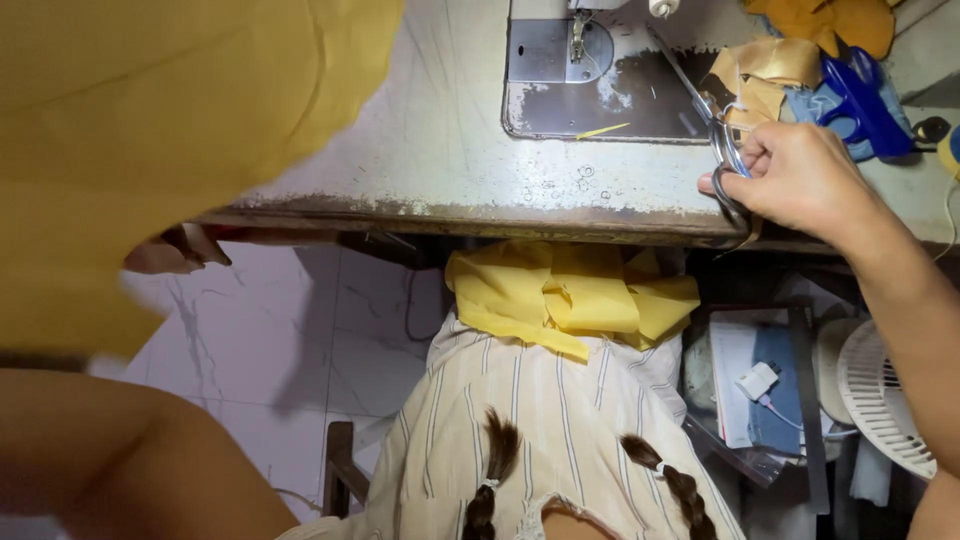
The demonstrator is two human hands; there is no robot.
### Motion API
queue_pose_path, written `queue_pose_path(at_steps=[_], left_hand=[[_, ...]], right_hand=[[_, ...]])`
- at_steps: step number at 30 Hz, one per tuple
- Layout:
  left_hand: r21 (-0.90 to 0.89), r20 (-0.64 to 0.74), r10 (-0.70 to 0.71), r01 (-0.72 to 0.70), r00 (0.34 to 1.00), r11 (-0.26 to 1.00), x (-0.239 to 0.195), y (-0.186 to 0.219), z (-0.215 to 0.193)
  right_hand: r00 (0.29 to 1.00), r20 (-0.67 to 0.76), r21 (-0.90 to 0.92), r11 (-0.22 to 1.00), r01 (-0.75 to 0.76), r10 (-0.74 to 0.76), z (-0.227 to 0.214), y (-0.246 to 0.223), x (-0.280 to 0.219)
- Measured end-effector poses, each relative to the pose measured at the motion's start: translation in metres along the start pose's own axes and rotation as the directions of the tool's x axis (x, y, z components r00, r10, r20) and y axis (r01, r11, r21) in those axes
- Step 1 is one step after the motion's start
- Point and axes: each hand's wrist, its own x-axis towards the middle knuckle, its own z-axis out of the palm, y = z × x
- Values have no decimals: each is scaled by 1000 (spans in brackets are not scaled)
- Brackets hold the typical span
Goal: Cutting fabric along a pattern and making notches using scissors and snips
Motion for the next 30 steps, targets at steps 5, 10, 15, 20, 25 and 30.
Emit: queue_pose_path(at_steps=[5, 10, 15, 20, 25, 30], left_hand=[[-71, 83, 48, -42, 995, 997, 16, -21, 80], [-138, 166, 91, -68, 982, 988, 27, -39, 171], [-204, 239, 128, -79, 962, 976, 32, -54, 247], [-282, 325, 206, -113, 923, 953, 24, -56, 274], [-431, 462, 297, -82, 835, 899, 7, -45, 271], [-585, 324, 520, -265, 790, 767, 21, -41, 265]], right_hand=[[1000, -16, -36, 999, 20, -21, 4, 7, 2], [1000, 12, 13, 1000, -14, 14, -5, -5, -6], [992, 1, 143, 982, -126, 127, -4, 6, -23], [962, 272, 697, 684, -216, 28, -6, 33, -81], [960, 278, 842, 477, -254, 21, 18, 7, -120], [974, 149, 523, 823, -224, 170, 9, -26, -75]])
